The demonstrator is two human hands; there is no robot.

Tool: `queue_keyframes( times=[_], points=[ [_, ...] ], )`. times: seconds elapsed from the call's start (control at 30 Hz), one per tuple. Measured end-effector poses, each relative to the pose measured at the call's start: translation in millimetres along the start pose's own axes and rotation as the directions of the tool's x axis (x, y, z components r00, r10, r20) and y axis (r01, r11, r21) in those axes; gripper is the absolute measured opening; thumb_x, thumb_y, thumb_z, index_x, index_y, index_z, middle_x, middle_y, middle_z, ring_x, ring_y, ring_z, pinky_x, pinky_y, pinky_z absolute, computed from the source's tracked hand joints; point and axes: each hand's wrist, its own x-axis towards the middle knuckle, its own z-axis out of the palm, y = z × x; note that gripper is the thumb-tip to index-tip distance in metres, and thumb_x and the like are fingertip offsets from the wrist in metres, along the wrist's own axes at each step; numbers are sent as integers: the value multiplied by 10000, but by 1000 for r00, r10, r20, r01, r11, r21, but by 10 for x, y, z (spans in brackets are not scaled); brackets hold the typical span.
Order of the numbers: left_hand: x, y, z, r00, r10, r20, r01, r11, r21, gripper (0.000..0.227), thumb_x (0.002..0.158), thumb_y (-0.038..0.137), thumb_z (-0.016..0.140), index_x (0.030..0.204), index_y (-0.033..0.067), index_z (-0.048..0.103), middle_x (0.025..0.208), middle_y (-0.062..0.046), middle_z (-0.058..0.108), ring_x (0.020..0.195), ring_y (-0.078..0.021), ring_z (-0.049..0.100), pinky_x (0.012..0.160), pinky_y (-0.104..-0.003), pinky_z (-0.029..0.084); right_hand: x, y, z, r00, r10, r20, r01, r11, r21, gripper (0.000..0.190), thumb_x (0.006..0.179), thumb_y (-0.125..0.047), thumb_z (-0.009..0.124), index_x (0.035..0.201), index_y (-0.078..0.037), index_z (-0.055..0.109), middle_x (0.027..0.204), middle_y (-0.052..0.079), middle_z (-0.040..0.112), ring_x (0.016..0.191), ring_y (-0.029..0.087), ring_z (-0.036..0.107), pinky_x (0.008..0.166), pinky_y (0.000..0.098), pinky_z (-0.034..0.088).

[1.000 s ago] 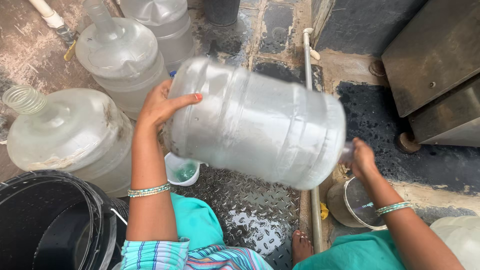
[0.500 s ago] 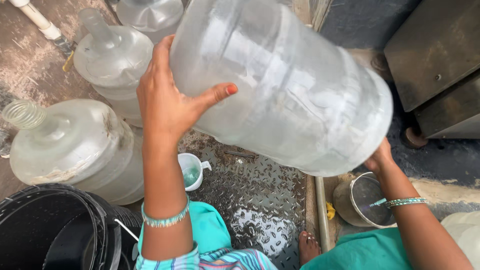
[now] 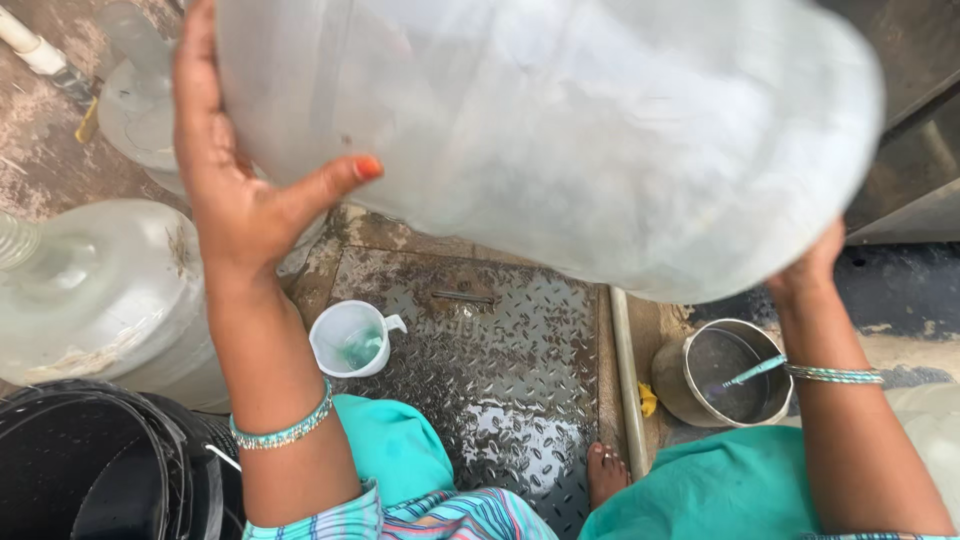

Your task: The person scrubs the exterior of a large plastic water dispenser with a yellow sponge, rotating it to clean multiple sides. The person then lifts and tilts the dispenser to inspect the interior and exterior surfaces.

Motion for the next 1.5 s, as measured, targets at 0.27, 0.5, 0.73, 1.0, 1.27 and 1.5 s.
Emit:
queue_keyframes(
  times=[0.27, 0.5, 0.73, 1.0, 1.27, 1.5],
  points=[
    [-11, 102, 130, 973, 220, -65, -218, 975, 37, 1147, 661, 462, 984, 1575, 129, 377, 1566, -77, 456, 1415, -194, 504, 1246, -368, 463, 87, -591, -26, 946, -318, 59, 322, 911, -256, 494, 1118, -403, 312, 1225, 35, 513, 920, 216, 607, 666, 237, 548, 551, 353, 449],
    [-685, -1284, 693, 530, -848, 13, 824, 518, 231, 1131, 556, 627, 905, 1411, -22, 547, 1281, -221, 661, 1166, -307, 673, 995, -411, 531, 27, 376, -444, 780, 574, -249, -590, 542, -598, 585, 1119, -456, 305, 1089, 55, 590, 675, 215, 609, 501, 245, 494, 429, 352, 380],
    [-362, -969, 420, 761, -644, -72, 642, 765, -61, 849, 639, 457, 931, 1301, 15, 632, 1226, -135, 733, 1105, -217, 702, 980, -355, 555, 31, -74, -234, 989, 126, -74, -142, 947, -290, 398, 1113, -383, 436, 1198, -8, 537, 980, 177, 631, 705, 216, 612, 532, 341, 472],
    [-17, -24, -73, 984, 149, -100, -174, 925, -337, 961, 748, 343, 1001, 1486, 37, 468, 1417, -129, 593, 1340, -246, 593, 1198, -412, 504, -133, -866, 28, 829, -544, 128, 554, 767, -323, 396, 1106, -353, 408, 1145, 15, 549, 924, 160, 631, 694, 221, 632, 518, 351, 472],
    [-474, -1196, 589, 818, -574, -34, 572, 818, -60, 1025, 629, 543, 938, 1388, -31, 557, 1350, -203, 658, 1269, -300, 642, 1134, -421, 476, 18, 121, -278, 944, 231, -234, -320, 810, -492, 490, 1076, -362, 347, 1015, 61, 587, 694, 145, 648, 494, 221, 594, 393, 352, 401],
    [-578, -1186, 606, 501, -858, -112, 827, 437, 353, 863, 552, 685, 881, 1111, 42, 745, 1125, -180, 752, 1010, -279, 725, 906, -407, 542, -57, 291, -188, 832, 412, -371, -554, 652, -518, 450, 1037, -413, 424, 1036, 6, 588, 686, 211, 597, 479, 240, 541, 393, 370, 392]
  ],
)
